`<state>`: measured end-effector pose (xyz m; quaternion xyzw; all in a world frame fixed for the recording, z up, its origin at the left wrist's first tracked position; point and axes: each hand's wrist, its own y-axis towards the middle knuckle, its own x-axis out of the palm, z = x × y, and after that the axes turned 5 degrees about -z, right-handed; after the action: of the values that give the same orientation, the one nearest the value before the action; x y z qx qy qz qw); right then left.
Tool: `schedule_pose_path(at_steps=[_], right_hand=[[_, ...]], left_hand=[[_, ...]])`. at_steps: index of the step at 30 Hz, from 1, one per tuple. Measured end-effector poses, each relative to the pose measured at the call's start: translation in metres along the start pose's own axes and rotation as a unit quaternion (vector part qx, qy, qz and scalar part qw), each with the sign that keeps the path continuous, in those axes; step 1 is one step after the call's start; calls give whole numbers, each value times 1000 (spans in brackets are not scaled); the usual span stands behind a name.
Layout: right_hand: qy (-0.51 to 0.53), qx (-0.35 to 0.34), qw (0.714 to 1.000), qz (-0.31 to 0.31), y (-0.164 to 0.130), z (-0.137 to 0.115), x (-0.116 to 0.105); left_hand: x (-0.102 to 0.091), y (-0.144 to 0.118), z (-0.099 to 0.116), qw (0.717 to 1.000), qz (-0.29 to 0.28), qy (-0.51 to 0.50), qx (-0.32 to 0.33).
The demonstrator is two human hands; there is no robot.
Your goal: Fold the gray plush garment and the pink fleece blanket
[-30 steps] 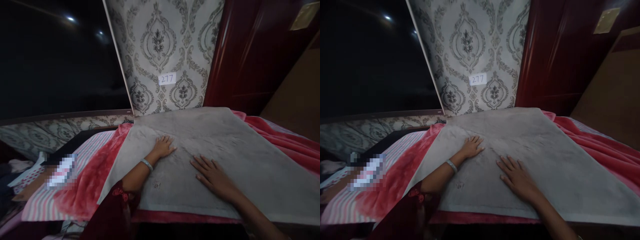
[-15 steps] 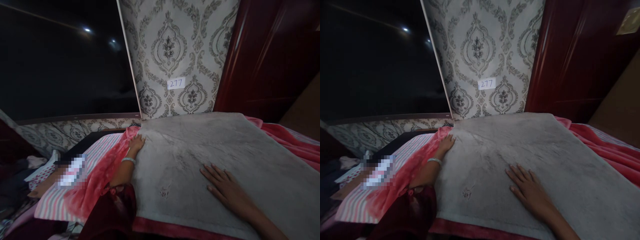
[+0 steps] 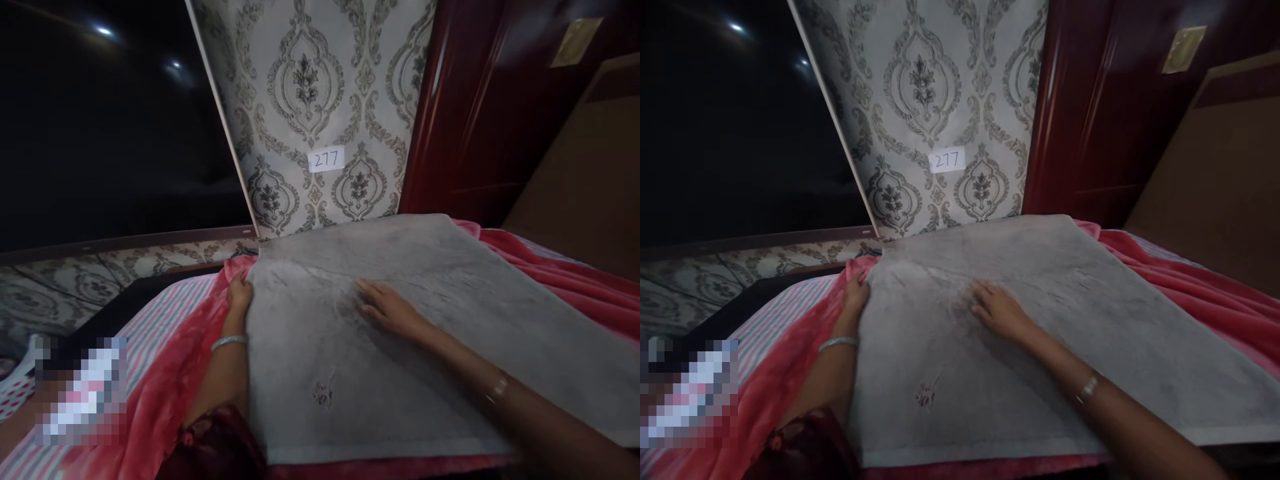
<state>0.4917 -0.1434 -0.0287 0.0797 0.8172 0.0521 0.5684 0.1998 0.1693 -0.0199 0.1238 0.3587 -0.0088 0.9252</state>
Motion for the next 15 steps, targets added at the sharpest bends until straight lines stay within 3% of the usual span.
schedule_pose_path(at_steps=[4, 8, 11, 15], right_hand=[[-33, 49, 998, -38, 77, -9, 6], [-49, 72, 992, -86, 119, -14, 18], [-54, 35, 989, -131, 117, -19, 28], [-23, -88, 980, -178, 80, -33, 32]], left_hand=[[1, -5, 2, 1000, 2, -7, -8], [0, -5, 1, 999, 2, -30, -15], [1, -3, -1, 998, 4, -55, -29], [2, -1, -2, 993, 5, -103, -49]])
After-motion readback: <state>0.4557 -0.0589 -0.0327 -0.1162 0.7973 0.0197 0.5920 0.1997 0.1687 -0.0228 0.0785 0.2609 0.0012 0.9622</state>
